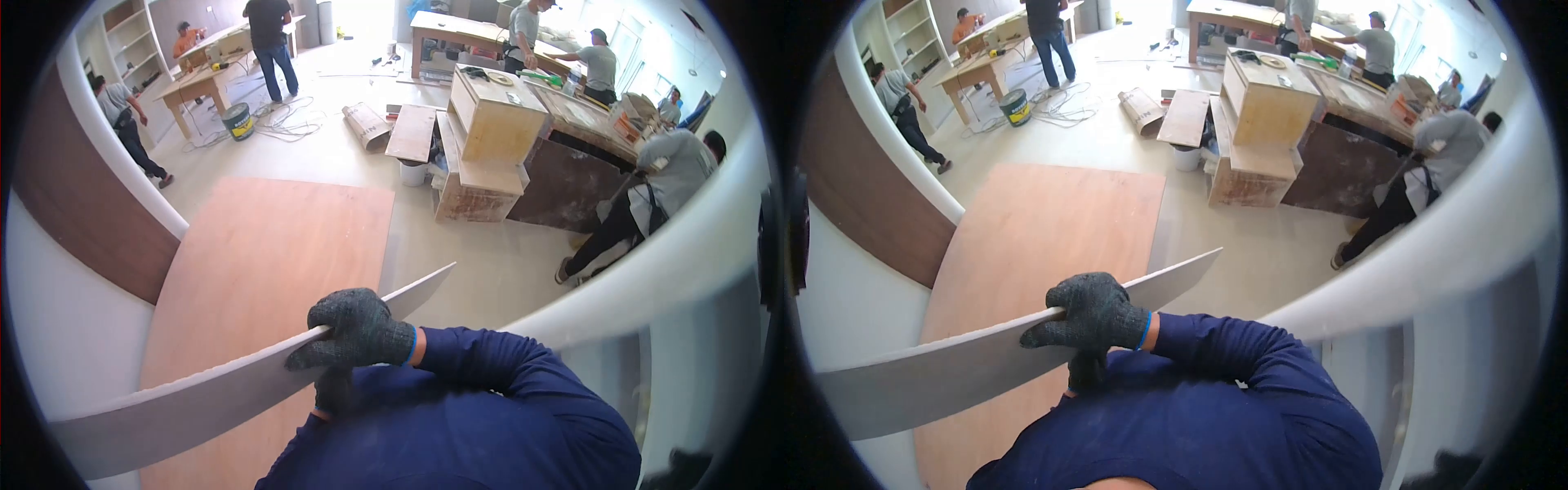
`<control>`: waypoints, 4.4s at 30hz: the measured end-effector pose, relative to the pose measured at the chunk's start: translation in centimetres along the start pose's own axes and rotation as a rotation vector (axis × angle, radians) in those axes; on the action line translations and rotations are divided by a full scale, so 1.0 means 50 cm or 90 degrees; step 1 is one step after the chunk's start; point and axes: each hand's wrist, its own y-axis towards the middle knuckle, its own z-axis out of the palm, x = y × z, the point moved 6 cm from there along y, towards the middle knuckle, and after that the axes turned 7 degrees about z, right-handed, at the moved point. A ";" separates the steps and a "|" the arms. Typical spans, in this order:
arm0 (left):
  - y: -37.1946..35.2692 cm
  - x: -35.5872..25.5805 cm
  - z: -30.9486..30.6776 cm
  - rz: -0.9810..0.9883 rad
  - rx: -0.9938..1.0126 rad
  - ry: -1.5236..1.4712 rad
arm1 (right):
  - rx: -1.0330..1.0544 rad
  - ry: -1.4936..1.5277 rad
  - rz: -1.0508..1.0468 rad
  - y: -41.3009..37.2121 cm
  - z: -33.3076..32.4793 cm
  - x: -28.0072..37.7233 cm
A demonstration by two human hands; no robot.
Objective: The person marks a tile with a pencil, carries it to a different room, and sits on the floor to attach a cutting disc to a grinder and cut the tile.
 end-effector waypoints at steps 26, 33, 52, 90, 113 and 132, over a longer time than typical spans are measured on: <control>1.431 0.282 0.085 -0.196 -0.245 -0.095 | -0.005 0.244 -0.251 1.046 -0.729 -0.632; 1.623 0.352 0.059 -0.264 -0.299 -0.074 | 0.114 0.190 -0.285 1.277 -0.800 -0.750; 2.354 0.991 -0.241 -0.279 -0.289 0.012 | 0.034 0.360 -0.221 2.334 -0.764 -1.159; 4.950 1.900 -0.304 0.020 -0.172 -0.379 | -0.397 0.376 -0.032 4.207 -1.525 -2.354; 6.320 2.324 -0.085 -0.112 -0.244 -0.402 | -0.369 0.539 -0.020 5.213 -2.082 -3.243; 7.351 2.548 0.423 -0.103 0.387 -0.147 | -0.463 0.940 0.500 5.568 -2.319 -4.210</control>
